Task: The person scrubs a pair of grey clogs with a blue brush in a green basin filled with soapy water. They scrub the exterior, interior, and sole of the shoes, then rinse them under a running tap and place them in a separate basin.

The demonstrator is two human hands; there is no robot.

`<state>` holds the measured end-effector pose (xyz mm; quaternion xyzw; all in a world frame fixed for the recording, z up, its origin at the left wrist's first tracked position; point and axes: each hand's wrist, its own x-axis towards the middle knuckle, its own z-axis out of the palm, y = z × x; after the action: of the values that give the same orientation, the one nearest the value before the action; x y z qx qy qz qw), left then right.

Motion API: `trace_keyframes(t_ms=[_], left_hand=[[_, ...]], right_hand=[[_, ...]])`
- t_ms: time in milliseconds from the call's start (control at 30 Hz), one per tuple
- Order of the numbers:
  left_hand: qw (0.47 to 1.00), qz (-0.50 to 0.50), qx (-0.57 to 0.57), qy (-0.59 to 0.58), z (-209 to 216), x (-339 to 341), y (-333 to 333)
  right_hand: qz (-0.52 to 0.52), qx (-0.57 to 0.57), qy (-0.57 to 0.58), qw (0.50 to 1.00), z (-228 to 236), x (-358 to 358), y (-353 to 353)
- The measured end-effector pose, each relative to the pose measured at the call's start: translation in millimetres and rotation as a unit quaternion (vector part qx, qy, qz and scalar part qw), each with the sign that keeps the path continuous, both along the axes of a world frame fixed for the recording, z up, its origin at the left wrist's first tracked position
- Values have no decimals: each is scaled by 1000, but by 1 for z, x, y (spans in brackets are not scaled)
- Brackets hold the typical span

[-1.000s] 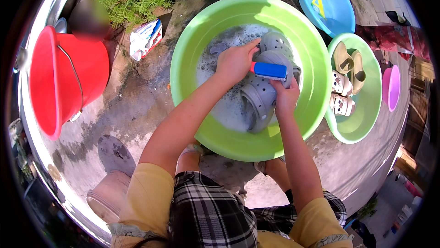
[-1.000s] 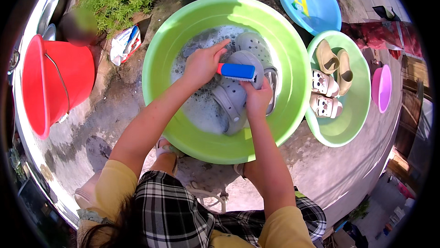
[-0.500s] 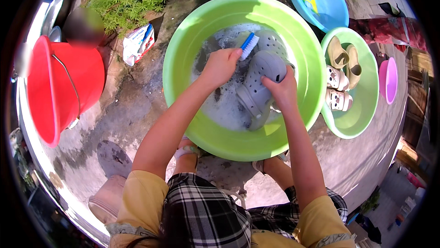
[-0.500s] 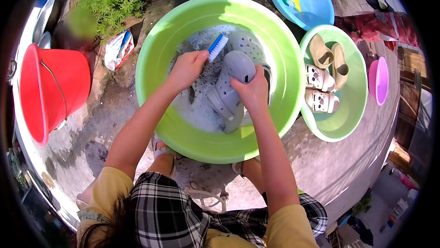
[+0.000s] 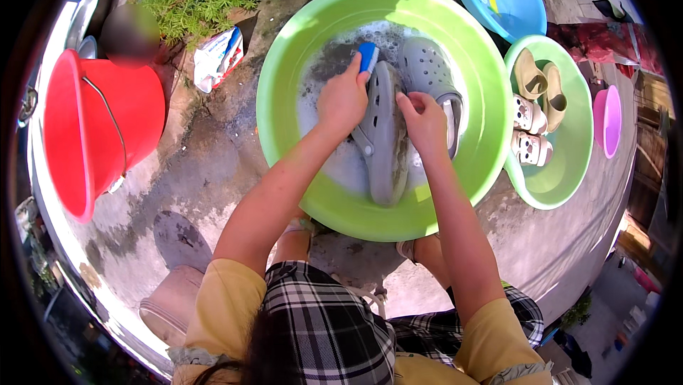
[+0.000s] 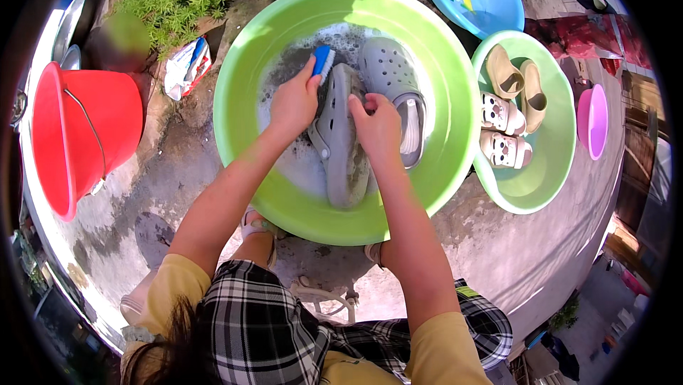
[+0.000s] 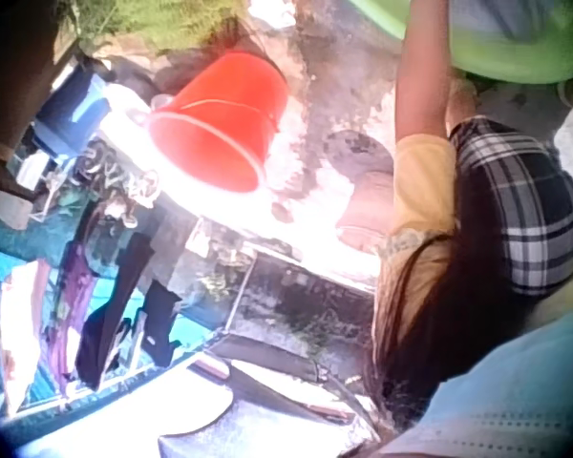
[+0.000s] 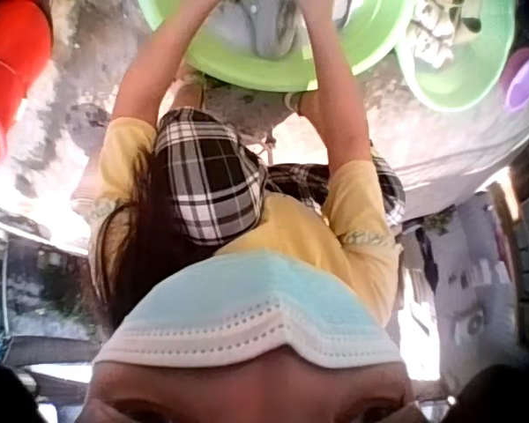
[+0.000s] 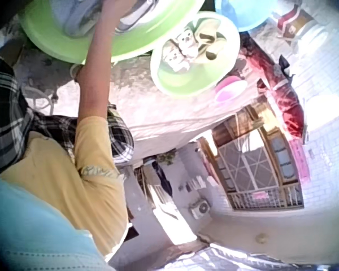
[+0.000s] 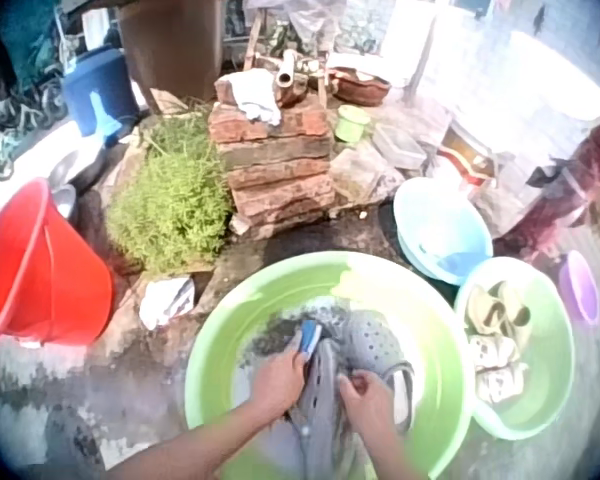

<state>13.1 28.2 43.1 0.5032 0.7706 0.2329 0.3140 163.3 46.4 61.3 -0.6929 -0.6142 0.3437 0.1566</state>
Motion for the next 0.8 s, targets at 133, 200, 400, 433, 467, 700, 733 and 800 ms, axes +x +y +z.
trace_keyframes(t_ms=[133, 200, 400, 433, 467, 700, 733, 800], left_hand=[[994, -93, -60, 24, -60, -23, 10], [975, -186, -102, 73, -53, -30, 9], [978, 27, -133, -156, -55, -25, 15], [958, 21, -137, -251, -64, -22, 16], [972, 12, -58, -229, -57, -19, 6], [996, -20, 50, -76, 12, -29, 24], [995, -20, 49, -90, 28, -32, 20], [994, -54, 67, -73, 48, -25, 4]], right_hand=[[41, -87, -84, 992, -28, -35, 7], [7, -184, -78, 980, -40, -42, 16], [-58, -271, 21, 961, -86, -31, 37], [-64, -307, 105, 944, -96, -21, 48], [-68, -371, 182, 908, -67, -26, 51], [6, -168, 334, 927, -9, -31, 20], [20, -155, 326, 932, -6, -31, 18], [87, -70, 224, 968, -8, -21, 21]])
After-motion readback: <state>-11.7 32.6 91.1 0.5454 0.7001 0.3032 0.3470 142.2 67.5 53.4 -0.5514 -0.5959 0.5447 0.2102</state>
